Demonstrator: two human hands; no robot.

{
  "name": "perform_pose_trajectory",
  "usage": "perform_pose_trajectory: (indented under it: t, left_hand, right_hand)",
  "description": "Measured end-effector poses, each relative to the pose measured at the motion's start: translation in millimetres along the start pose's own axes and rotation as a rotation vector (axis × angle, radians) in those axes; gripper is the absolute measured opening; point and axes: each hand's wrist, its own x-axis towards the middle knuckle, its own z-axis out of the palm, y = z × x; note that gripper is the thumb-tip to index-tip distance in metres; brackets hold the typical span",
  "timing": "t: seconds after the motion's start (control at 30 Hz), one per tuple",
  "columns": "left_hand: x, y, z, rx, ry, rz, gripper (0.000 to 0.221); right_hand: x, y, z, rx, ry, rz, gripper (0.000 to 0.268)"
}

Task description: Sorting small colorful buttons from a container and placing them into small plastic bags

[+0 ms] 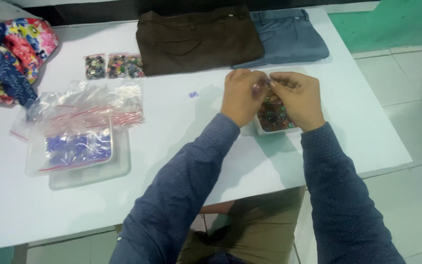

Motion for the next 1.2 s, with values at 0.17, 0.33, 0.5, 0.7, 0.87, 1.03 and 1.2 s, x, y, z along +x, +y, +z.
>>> perform_pose_trajectory:
  t: [0.17, 0.33, 0.5, 0.7, 0.87, 1.03, 1.2]
  left_hand:
    - [-29.8, -8.2, -76.4, 0.002, 0.068, 0.052, 0.018]
    - [-66.9, -51.0, -117.3, 0.138, 0.021, -0.04, 0.02]
    - [-82.6, -76.6, -133.2, 0.294, -0.192, -0.393, 0.018]
    - [-71.8, -91.2, -124.2, 0.394, -0.234, -0.443, 0.012]
    - [-63.4, -83.9, -131.3, 0.369, -0.231, -0.48, 0.01]
    - [-60.9, -79.8, -133.8, 0.32, -0.232, -0.499, 0.01]
    - [-63.4, -80.1, -134.0, 0.28, -0.215, -0.519, 0.012]
  right_hand:
    - [-13.5, -31.7, 53.4, -0.025, -0.11, -0.105, 0.018]
    - [-16.2, -17.9, 113.9, -0.035, -0.189, -0.201, 0.019]
    - [-22.5, -21.5, 148.2, -0.309, -0.285, 0.022, 0.019]
    - [-8.4, -14.3, 163.3, -0.429, -0.285, -0.041, 0.014]
    - [-5.0, -15.0, 168.1, -0.427, -0.298, -0.024, 0.013]
    - [-3.8, -10.5, 168.4, -0.406, -0.304, -0.023, 0.014]
    - [-3.4, -0.4, 164.5, -0.368, -0.294, -0.023, 0.017]
